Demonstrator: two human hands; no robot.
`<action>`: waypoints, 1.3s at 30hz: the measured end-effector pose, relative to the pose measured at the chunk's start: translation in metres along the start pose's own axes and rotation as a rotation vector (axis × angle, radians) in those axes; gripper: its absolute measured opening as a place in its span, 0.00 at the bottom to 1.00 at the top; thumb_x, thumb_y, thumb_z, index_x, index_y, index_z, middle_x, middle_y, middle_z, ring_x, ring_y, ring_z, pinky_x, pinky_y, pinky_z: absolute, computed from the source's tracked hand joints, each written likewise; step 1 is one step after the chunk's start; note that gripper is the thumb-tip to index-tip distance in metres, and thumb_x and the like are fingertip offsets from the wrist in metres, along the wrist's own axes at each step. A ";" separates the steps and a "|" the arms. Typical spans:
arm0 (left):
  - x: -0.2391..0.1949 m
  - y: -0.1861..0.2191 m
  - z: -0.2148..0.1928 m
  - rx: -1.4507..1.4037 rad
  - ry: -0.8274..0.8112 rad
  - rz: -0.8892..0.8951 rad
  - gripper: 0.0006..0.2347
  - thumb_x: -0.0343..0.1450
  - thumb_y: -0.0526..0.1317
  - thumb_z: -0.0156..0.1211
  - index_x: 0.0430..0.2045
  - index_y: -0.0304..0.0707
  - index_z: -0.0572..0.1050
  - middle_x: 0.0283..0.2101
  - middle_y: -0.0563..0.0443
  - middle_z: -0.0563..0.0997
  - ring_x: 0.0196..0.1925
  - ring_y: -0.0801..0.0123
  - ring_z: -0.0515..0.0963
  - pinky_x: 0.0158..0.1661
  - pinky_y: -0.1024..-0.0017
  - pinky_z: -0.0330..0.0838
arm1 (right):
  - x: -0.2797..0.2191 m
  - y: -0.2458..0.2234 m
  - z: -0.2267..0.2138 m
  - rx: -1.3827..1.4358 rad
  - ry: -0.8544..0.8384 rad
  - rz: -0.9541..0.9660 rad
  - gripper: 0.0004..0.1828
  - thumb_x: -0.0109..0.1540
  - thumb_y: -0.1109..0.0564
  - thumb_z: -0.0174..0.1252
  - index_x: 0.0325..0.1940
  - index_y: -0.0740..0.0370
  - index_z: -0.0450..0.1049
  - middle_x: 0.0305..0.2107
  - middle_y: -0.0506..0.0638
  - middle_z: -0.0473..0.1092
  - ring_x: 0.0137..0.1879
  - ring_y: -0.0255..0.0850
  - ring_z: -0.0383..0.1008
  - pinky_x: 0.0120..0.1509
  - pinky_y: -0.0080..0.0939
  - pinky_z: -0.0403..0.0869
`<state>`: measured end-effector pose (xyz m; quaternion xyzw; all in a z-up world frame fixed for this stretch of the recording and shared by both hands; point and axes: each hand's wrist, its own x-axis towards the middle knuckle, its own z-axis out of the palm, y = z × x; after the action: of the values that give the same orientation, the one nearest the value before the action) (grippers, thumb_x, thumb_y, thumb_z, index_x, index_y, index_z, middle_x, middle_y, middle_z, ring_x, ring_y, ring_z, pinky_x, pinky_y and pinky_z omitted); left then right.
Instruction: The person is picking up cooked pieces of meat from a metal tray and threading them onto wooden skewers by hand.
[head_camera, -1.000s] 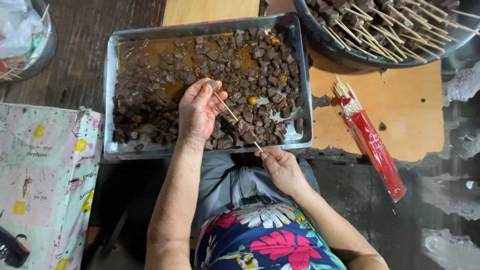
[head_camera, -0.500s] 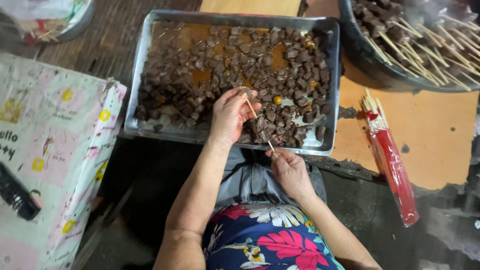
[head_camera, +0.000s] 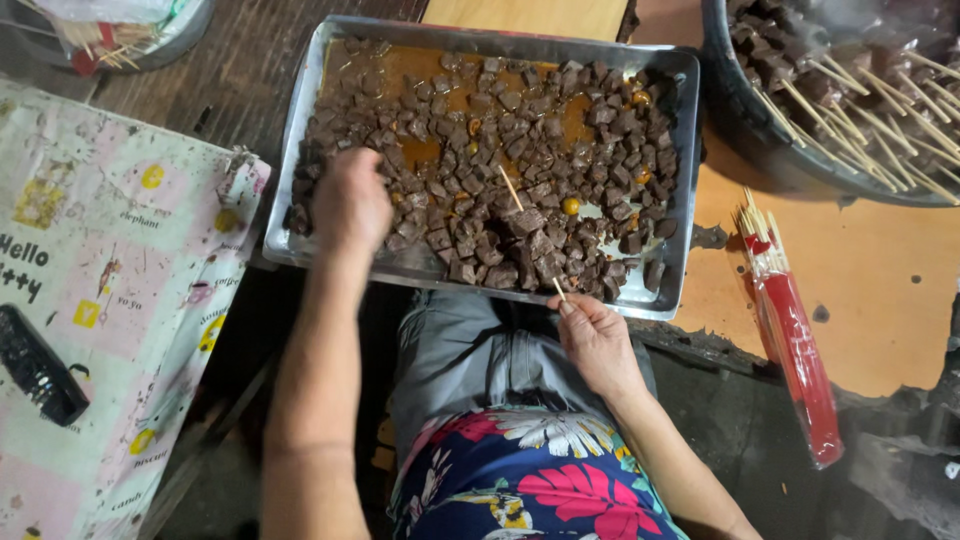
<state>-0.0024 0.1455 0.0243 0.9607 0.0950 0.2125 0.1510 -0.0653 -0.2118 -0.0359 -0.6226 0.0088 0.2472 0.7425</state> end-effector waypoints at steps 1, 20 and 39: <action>0.006 -0.022 0.003 0.022 -0.115 -0.042 0.10 0.71 0.28 0.55 0.45 0.32 0.78 0.48 0.36 0.82 0.48 0.49 0.83 0.48 0.57 0.78 | 0.000 0.001 0.000 -0.013 0.011 -0.004 0.12 0.72 0.56 0.50 0.46 0.64 0.78 0.16 0.39 0.60 0.22 0.28 0.54 0.25 0.30 0.55; 0.045 -0.047 0.013 0.142 -0.734 -0.301 0.14 0.74 0.30 0.56 0.54 0.33 0.75 0.56 0.35 0.79 0.55 0.49 0.81 0.58 0.55 0.74 | -0.005 -0.001 0.002 -0.008 0.061 0.023 0.11 0.71 0.57 0.51 0.46 0.63 0.78 0.18 0.40 0.61 0.23 0.28 0.55 0.26 0.30 0.57; -0.003 0.050 -0.013 -1.637 -0.256 -0.620 0.06 0.77 0.36 0.53 0.44 0.34 0.74 0.40 0.43 0.83 0.37 0.63 0.87 0.34 0.66 0.84 | -0.007 0.008 0.027 -0.014 -0.086 0.004 0.10 0.70 0.60 0.52 0.47 0.65 0.79 0.21 0.37 0.63 0.26 0.25 0.56 0.29 0.27 0.58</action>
<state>-0.0054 0.1014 0.0507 0.4987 0.1515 0.0544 0.8517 -0.0825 -0.1885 -0.0347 -0.6165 -0.0234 0.2753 0.7373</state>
